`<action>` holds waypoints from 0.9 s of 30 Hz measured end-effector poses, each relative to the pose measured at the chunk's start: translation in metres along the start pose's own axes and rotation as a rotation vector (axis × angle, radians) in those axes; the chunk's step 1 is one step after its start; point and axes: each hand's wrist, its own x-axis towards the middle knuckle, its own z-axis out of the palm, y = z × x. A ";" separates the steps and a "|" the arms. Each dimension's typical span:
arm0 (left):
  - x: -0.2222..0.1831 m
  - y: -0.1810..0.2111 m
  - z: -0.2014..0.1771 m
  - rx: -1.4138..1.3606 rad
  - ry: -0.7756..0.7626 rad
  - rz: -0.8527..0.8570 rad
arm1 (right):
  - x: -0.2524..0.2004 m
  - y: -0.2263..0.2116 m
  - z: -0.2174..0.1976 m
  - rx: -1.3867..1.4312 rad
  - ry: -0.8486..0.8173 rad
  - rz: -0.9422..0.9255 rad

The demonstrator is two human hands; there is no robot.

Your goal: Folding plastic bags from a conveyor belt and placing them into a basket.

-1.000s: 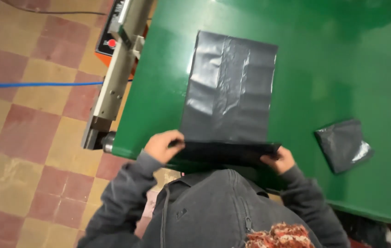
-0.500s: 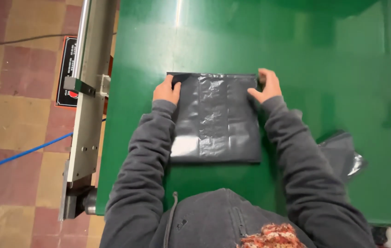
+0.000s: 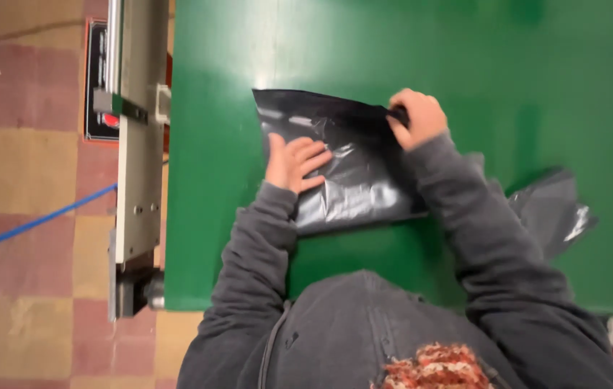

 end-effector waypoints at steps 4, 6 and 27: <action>-0.011 -0.037 -0.064 -0.444 -0.111 -0.039 | -0.104 -0.049 -0.009 0.016 0.284 -0.212; -0.015 -0.052 -0.085 -0.499 -0.161 0.027 | -0.135 -0.047 0.006 -0.017 0.315 -0.232; -0.061 -0.031 0.026 1.536 -0.655 0.606 | -0.207 -0.085 0.120 0.268 0.023 -0.363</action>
